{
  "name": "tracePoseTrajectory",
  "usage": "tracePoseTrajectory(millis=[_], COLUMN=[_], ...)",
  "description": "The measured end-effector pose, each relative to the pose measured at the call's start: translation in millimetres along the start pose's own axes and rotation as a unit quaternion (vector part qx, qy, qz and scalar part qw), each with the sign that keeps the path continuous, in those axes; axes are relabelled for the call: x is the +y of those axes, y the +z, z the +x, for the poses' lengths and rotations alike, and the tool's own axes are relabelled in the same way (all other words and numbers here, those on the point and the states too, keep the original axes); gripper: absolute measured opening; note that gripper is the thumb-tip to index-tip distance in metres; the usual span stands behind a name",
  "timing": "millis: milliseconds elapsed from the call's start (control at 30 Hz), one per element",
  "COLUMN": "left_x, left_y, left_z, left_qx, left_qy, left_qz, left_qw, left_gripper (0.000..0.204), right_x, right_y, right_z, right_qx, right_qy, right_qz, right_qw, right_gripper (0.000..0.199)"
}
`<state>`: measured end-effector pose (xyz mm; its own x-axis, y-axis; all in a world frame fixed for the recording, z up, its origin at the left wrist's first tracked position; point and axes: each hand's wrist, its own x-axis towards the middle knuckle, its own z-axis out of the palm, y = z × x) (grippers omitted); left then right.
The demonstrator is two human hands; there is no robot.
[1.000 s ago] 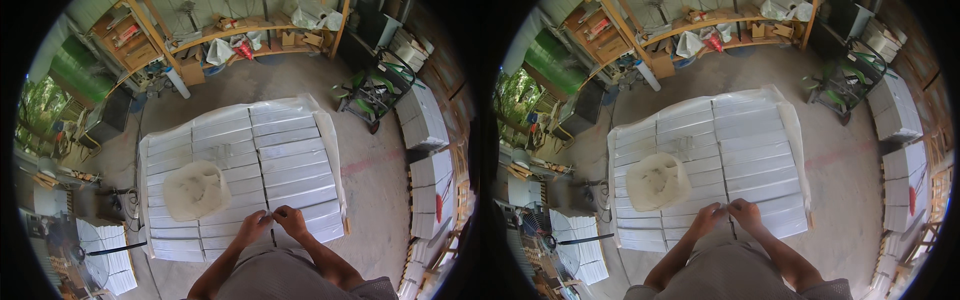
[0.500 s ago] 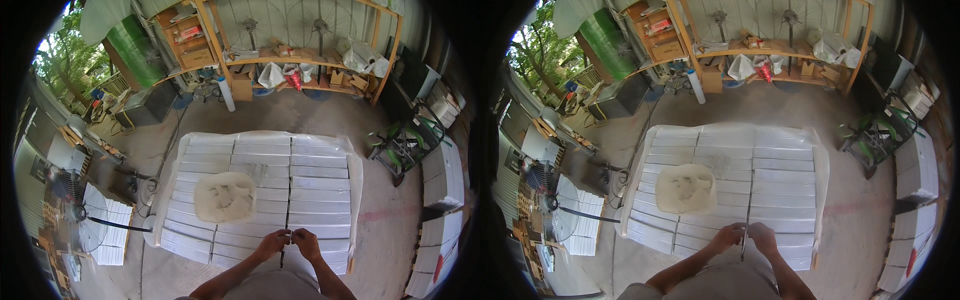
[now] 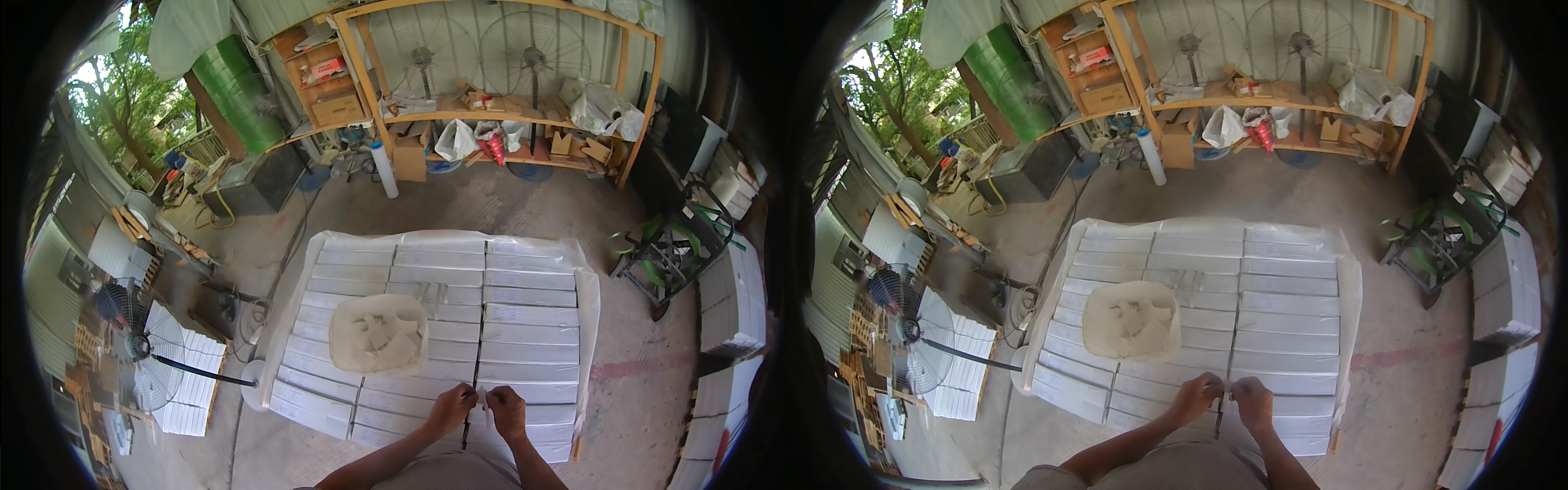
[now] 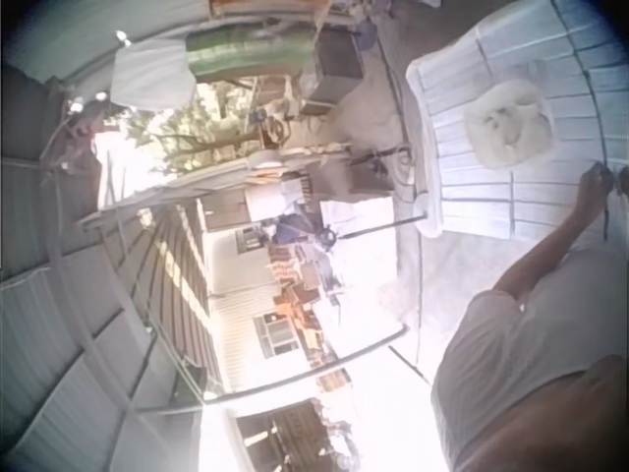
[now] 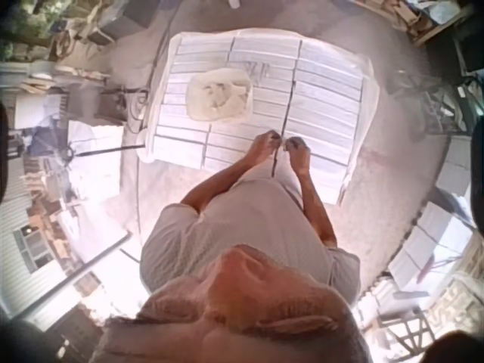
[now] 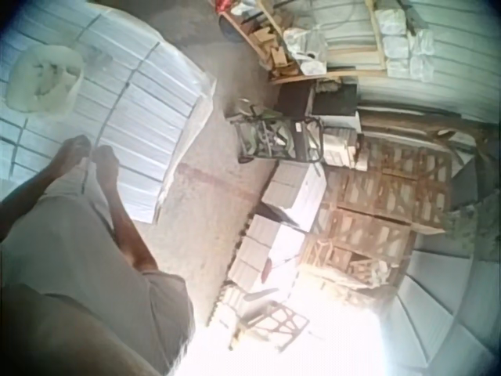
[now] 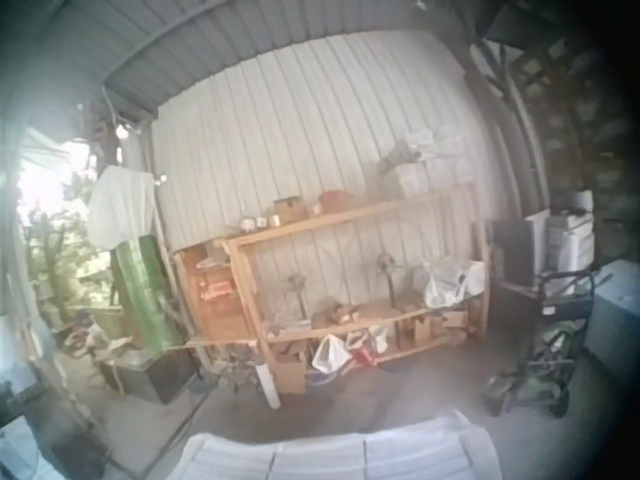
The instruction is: The person repeatedly picks small white labels from a container and places them on a pallet of shrink-wrapped white rectangular blocks. The person then walks to a shelf, picks up a red tape dispenser, and returns to the pallet to continue handling the plastic wrap.
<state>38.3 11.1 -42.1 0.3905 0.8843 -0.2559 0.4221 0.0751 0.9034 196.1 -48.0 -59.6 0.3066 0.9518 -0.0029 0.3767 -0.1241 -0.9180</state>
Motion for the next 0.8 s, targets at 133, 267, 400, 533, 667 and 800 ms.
tracePoseTrajectory(millis=[133,267,400,533,667,800], left_x=[14,26,3,2,-31,0], left_y=[-12,-32,-82,-138,-163,-135], left_z=[3,18,45,72,97,101], left_qx=[0.025,0.071,0.168,0.308,0.230,0.294], left_qy=[-0.031,-0.031,-0.051,0.082,-0.095,-0.006], left_qz=[-0.001,0.000,-0.044,0.180,0.477,0.455], left_qw=[0.999,0.997,0.984,0.931,0.843,0.840], left_gripper=[0.021,0.022,0.016,0.013,0.021,0.025], right_x=[-15,13,50,78,66,66], right_y=[-11,-25,-27,-35,-33,-18], right_z=[7,18,36,37,48,51], right_qx=[0.054,0.138,0.184,0.187,0.210,0.245], right_qy=[0.112,0.191,0.244,0.178,0.305,0.262], right_qz=[0.130,0.327,0.392,0.407,0.313,0.105], right_qw=[0.984,0.915,0.868,0.876,0.875,0.927], right_gripper=[0.024,0.024,0.026,0.023,0.023,0.020])
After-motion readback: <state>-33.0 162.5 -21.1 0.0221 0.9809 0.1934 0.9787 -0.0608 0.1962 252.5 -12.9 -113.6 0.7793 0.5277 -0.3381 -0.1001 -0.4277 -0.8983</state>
